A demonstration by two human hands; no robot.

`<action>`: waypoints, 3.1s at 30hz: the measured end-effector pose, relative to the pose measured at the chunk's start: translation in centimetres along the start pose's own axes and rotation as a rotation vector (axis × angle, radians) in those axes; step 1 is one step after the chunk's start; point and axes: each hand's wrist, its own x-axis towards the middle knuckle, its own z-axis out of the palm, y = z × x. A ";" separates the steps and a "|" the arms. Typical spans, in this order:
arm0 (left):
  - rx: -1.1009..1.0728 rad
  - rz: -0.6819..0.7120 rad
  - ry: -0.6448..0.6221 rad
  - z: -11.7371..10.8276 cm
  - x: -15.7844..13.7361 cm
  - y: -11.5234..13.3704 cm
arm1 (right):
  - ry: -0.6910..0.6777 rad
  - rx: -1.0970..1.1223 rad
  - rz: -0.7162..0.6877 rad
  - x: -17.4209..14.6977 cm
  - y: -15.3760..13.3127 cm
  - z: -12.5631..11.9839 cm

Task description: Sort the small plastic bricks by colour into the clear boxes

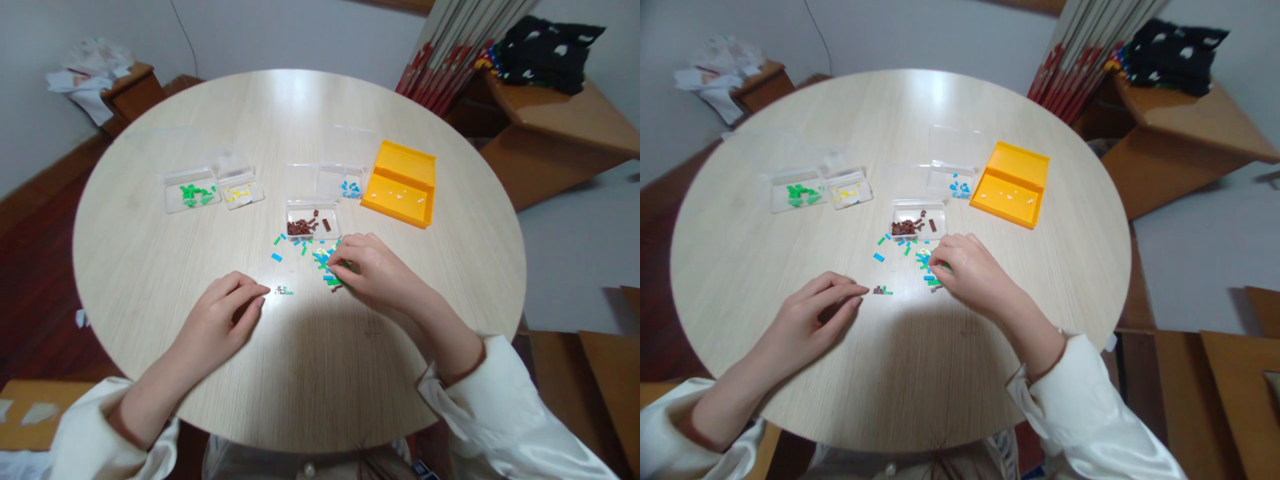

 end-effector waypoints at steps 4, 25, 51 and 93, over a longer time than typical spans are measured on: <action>0.006 0.006 -0.008 0.1 0.0 0.1 | 0.015 0.008 -0.032 0.2 -0.6 0.7; 0.019 0.040 -0.037 0.1 0.0 0.3 | -0.009 0.007 -0.036 0.7 -1.7 1.4; 0.093 0.052 -0.062 0.5 -0.1 0.0 | 0.038 -0.036 -0.163 1.3 -3.2 3.2; -0.023 0.039 0.017 0.2 -0.1 0.6 | 0.124 -0.100 -0.125 1.3 -3.8 3.8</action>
